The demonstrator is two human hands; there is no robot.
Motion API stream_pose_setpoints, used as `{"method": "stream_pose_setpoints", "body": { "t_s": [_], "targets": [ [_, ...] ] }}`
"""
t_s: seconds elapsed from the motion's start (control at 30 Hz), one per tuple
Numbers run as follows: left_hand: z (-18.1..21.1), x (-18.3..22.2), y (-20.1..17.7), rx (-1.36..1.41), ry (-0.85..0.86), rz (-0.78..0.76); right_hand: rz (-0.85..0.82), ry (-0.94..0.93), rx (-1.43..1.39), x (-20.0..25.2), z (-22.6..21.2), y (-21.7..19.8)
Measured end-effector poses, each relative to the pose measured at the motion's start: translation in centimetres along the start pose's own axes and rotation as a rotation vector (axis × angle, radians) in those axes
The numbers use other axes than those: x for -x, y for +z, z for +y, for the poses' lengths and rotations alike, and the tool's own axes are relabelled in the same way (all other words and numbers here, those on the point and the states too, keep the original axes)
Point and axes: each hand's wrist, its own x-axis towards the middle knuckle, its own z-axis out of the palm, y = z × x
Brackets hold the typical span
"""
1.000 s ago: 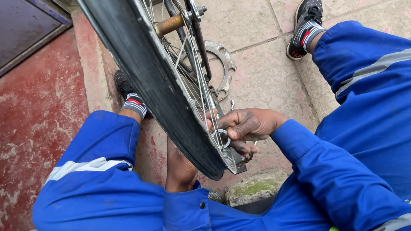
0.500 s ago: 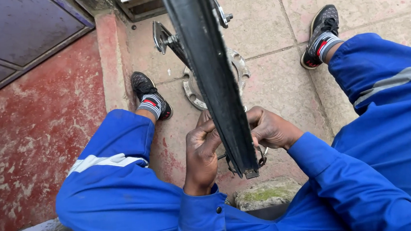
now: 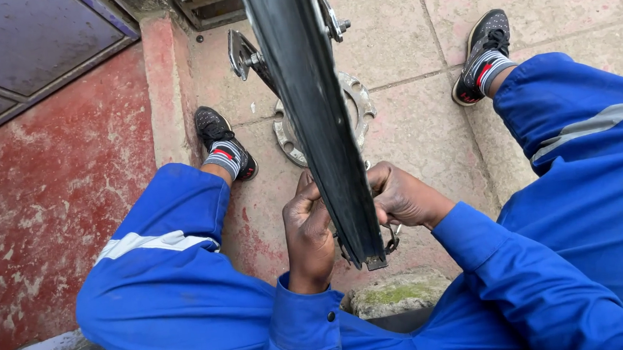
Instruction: Adjusting and assembling components of a bicycle wheel hub and spokes by hand.
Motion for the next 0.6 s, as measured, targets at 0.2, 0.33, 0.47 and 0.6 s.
{"method": "stream_pose_setpoints", "body": {
  "t_s": [0.2, 0.33, 0.47, 0.6],
  "targets": [
    [-3.1, 0.4, -1.5, -0.019, -0.082, 0.058, 0.222, 0.119, 0.495, 1.0, -3.9, 3.6],
    [-2.1, -0.3, -0.8, -0.057, -0.073, 0.060, 0.369, 0.151, 0.651, 0.9, -4.5, 4.9],
    [-2.4, -0.3, -0.9, -0.027, -0.078, 0.063, 0.216, 0.192, 0.553, 0.6, -4.3, 2.6],
    [-1.7, -0.2, -0.1, 0.008, -0.096, 0.112, 0.233, 0.235, 0.580, 0.0, -5.2, 4.0]
  ]
}}
